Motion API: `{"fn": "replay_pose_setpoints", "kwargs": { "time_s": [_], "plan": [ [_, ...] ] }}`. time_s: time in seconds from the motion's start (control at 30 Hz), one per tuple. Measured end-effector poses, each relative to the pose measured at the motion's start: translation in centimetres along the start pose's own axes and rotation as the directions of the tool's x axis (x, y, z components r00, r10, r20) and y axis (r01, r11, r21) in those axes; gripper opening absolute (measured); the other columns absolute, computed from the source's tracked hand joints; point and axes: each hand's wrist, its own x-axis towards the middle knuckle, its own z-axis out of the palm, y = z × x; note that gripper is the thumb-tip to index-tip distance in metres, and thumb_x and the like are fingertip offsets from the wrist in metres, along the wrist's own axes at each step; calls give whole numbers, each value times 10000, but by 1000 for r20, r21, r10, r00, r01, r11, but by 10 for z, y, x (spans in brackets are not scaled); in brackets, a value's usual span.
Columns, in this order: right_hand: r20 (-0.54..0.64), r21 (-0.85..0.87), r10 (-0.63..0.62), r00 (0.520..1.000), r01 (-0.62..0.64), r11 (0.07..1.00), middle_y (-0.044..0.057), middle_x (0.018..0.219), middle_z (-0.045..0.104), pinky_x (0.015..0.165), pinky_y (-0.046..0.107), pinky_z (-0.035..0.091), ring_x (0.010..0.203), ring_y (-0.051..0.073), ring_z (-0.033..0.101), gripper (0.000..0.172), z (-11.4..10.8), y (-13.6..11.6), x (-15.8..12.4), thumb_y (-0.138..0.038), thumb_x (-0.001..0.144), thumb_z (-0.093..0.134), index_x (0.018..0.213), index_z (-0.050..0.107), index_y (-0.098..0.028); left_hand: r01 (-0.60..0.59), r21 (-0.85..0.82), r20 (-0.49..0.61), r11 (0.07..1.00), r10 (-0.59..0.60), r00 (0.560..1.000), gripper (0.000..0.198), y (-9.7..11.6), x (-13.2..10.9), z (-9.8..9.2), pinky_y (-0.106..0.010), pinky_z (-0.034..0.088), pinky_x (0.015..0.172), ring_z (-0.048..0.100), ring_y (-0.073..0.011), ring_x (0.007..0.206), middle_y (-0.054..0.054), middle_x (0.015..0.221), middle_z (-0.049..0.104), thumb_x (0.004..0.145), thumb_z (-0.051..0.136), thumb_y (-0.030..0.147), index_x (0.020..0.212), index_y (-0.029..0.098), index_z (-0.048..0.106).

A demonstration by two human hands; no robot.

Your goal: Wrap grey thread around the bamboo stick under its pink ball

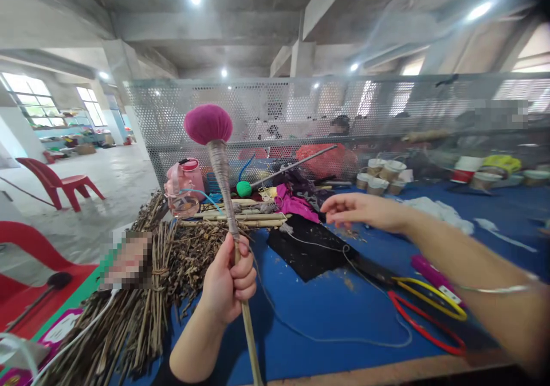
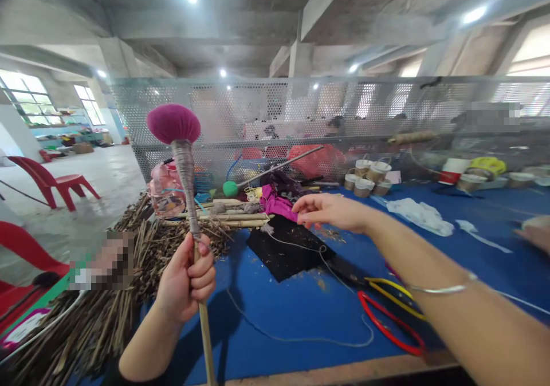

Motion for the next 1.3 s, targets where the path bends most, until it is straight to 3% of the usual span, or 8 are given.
{"fn": "replay_pose_setpoints", "kwargs": {
  "time_s": [0.2,0.43,0.57,0.63,0.73,0.83,1.07,1.3],
  "plan": [
    [-305,-391,61,950,-183,902,82,789,660,592,260,394,685,176,583,335,69,74,93,-418,747,555,913,624,-135,8,9,-12,1000,-8,1000,313,-2,2,-3,-93,134,277,-16,-19,356,113,456,92,808,493,486,703,198,428],
    [-358,-517,60,932,-251,818,114,927,661,658,272,384,856,237,603,220,94,71,127,-281,685,607,863,619,-151,52,61,-102,997,-45,994,364,-4,5,-1,-96,118,278,-6,-17,356,121,437,121,749,558,523,697,204,391],
    [-444,-321,-116,888,-37,946,41,731,628,589,249,384,668,164,573,115,97,30,101,-211,683,565,785,525,-172,29,129,-249,991,4,969,384,-8,11,4,-102,103,284,62,-9,343,105,455,307,740,560,535,705,197,381],
    [-389,-72,-114,914,94,993,-16,616,575,499,220,368,516,114,511,136,105,1,79,-223,708,548,811,467,-187,-3,171,-321,985,59,945,364,-10,14,4,-105,85,290,99,9,338,65,590,484,765,535,519,723,190,385],
    [-228,260,-156,961,214,941,-47,602,552,412,190,337,431,81,454,203,121,-40,49,-265,756,535,918,428,-207,-35,198,-392,980,112,913,339,-13,20,1,-111,67,300,123,29,334,31,749,556,778,530,490,739,186,385],
    [-222,350,-283,933,347,870,-12,752,596,460,185,389,558,88,530,283,137,-62,36,-231,758,549,1026,464,-212,-42,171,-427,984,113,897,339,-15,24,-4,-117,54,306,124,21,321,79,583,431,769,542,484,726,190,378],
    [-210,420,-278,937,344,840,-13,700,584,431,194,420,539,97,532,264,149,-59,52,-247,724,613,968,532,-187,72,228,-452,971,40,891,374,-21,29,-7,-135,58,308,134,6,315,91,506,351,754,525,537,733,183,405],
    [-206,554,-165,965,254,793,-64,558,513,320,148,263,363,39,387,330,106,-32,38,-374,689,679,810,430,-194,118,175,-383,978,-43,923,373,-13,24,-8,-133,24,329,78,-10,337,119,468,181,758,525,534,721,206,353]
  ]
}}
